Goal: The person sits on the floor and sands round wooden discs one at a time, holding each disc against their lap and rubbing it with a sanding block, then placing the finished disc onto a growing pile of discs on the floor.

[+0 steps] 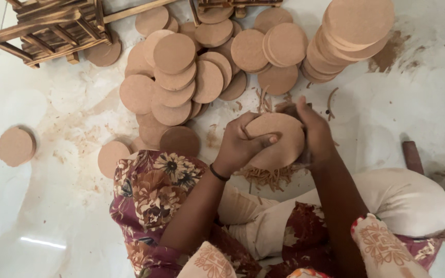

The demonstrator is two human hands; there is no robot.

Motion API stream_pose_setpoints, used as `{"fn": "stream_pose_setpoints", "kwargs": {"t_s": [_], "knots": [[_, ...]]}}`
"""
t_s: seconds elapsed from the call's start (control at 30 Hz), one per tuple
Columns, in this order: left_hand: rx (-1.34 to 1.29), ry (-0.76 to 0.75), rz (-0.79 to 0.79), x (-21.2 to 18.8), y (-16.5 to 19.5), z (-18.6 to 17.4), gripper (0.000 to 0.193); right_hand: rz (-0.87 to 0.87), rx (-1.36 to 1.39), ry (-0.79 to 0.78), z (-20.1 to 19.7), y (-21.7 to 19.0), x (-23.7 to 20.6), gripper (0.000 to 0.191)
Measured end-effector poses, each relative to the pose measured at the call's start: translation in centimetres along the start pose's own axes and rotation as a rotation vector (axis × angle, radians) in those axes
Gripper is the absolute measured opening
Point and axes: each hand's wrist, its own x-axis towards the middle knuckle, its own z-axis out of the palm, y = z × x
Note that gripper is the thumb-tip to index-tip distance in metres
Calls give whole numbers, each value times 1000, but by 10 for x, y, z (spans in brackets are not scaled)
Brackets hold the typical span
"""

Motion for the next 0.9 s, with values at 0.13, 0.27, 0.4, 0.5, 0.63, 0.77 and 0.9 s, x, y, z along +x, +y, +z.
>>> {"fn": "stream_pose_setpoints", "kwargs": {"t_s": [0.13, 0.27, 0.4, 0.5, 0.63, 0.77, 0.9], "knots": [[-48, -1, 46, 5, 8, 4, 35, -169, 222, 52, -4, -11, -1, 37], [379, -32, 65, -2, 16, 4, 35, -571, -661, 131, -1, -8, -25, 43], [485, -62, 162, -9, 23, 6, 34, -547, -983, 126, 4, 3, -15, 42], [485, -105, 295, -10, 24, 5, 33, -197, -271, -97, -6, -1, 1, 45], [398, -9, 72, 0, 10, -2, 28, -255, 58, -150, -19, -4, -1, 37], [155, 200, 8, 8, -8, -10, 34, -437, -517, -220, -14, 1, -6, 47], [-550, 421, 102, 2, -10, 3, 43, -470, -153, 42, 6, 19, -1, 46]]}}
